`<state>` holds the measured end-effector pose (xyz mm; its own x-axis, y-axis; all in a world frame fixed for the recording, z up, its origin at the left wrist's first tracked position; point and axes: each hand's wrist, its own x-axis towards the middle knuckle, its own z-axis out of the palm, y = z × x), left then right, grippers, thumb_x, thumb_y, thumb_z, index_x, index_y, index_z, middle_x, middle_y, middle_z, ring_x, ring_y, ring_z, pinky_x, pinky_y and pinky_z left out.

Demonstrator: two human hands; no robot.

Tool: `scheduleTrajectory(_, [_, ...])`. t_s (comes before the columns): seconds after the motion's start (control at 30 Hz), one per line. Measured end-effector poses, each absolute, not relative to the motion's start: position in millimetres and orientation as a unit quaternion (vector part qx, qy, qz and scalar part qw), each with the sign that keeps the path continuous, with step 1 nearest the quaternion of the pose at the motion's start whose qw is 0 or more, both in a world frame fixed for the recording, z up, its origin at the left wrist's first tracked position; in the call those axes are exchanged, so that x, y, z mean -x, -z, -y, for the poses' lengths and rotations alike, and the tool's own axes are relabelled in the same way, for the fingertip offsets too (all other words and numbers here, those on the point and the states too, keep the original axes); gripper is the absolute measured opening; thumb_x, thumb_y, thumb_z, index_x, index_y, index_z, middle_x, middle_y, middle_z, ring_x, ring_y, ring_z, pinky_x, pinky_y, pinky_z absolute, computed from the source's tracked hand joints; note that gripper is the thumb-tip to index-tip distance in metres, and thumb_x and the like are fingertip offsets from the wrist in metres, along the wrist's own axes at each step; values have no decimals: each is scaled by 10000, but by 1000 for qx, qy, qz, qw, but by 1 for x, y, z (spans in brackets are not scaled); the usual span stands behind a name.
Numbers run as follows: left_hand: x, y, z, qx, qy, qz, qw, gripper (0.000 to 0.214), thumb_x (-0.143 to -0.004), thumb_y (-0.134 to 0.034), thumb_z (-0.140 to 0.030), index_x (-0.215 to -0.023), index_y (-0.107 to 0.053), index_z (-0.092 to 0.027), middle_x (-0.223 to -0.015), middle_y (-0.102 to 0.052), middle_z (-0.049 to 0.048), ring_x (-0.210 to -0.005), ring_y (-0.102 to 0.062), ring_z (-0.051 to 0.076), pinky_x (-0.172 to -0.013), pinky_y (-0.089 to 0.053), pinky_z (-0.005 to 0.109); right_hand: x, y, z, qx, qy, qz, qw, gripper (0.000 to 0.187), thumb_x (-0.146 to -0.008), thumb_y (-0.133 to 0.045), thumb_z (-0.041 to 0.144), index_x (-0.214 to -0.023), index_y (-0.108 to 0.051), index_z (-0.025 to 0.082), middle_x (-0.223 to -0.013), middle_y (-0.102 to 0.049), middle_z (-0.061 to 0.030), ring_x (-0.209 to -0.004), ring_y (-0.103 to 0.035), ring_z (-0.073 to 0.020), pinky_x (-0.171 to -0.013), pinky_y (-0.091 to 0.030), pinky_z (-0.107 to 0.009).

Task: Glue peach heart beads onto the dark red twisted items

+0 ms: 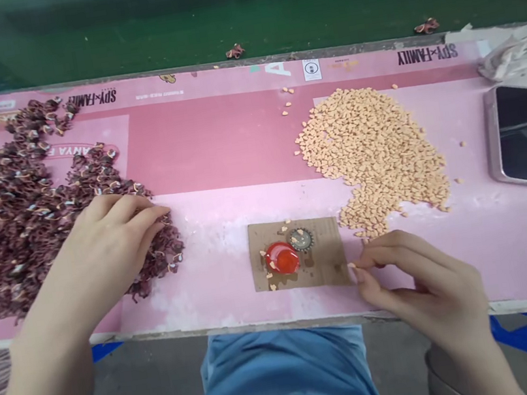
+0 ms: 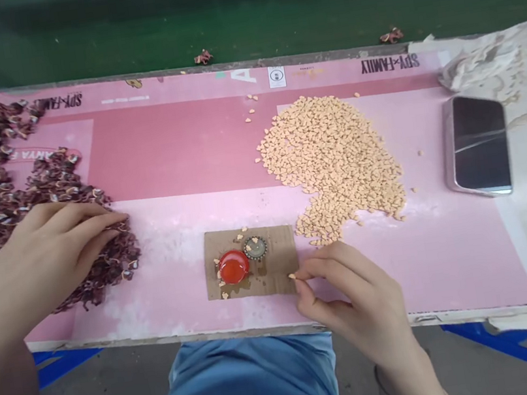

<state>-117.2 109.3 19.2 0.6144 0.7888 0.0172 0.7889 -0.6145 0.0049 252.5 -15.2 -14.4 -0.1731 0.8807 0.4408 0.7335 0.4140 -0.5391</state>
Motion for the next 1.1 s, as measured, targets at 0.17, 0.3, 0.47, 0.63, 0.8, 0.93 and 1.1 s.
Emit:
scheduleTrajectory(0.17, [119, -16, -127, 911, -15, 413, 13, 466, -1042, -323, -322, -1005, -768, -186, -1047, -776, 163, -956, -647, 354, -918, -498, 492, -235, 10, 5, 505, -118, 771, 370, 167, -959, -654, 69, -954, -601, 227, -767, -672, 6, -681, -671, -126, -617, -557, -243])
scheduleTrajectory(0.3, [121, -24, -141, 913, -24, 407, -12, 607, -1085, -215, -436, -924, -745, -186, -972, -764, 134, -892, -681, 306, -867, -518, 442, -227, 10, 1, 504, -110, 773, 369, 171, -968, -645, 57, -954, -597, 221, -765, -684, 6, -667, -663, -118, -615, -558, -233])
scheduleTrajectory(0.47, [114, -31, -119, 846, 83, 527, 6, 356, -1044, -463, -466, -1006, -717, -219, -1047, -769, 83, -935, -692, 292, -786, -473, 377, -215, 7, -3, 500, -125, 770, 377, 173, -960, -638, 57, -945, -602, 226, -767, -707, 4, -696, -699, -132, -592, -566, -239])
scheduleTrajectory(0.63, [77, -27, -57, 744, 306, 567, -178, 174, -943, -695, -285, -1098, -750, -342, -924, -743, -1, -758, -680, 219, -729, -539, 374, -201, -1, -2, 493, -165, 752, 406, 191, -914, -646, 44, -913, -615, 232, -760, -710, 4, -666, -692, -137, -567, -572, -248])
scheduleTrajectory(0.8, [34, -10, -16, 725, 363, 416, -413, 267, -1000, -623, -117, -1022, -779, -334, -910, -711, 17, -796, -706, 158, -600, -582, 219, -183, -8, 2, 446, -199, 764, 422, 201, -882, -632, 9, -918, -617, 206, -742, -706, 2, -659, -672, -121, -626, -606, -241])
scheduleTrajectory(0.93, [21, 2, -6, 669, 395, 422, -467, 127, -961, -738, -151, -973, -761, -275, -999, -720, 44, -934, -742, 169, -756, -647, 190, -176, -7, 4, 436, -191, 773, 418, 199, -887, -631, -5, -921, -617, 191, -761, -715, -8, -681, -669, -116, -683, -626, -241])
scheduleTrajectory(1.1, [19, 4, -3, 672, 401, 426, -454, 158, -954, -705, -96, -954, -717, -254, -1001, -699, 40, -889, -737, 145, -760, -648, 163, -175, -7, 8, 447, -170, 781, 402, 200, -892, -646, 2, -931, -640, 198, -781, -736, -17, -694, -698, -132, -727, -655, -259])
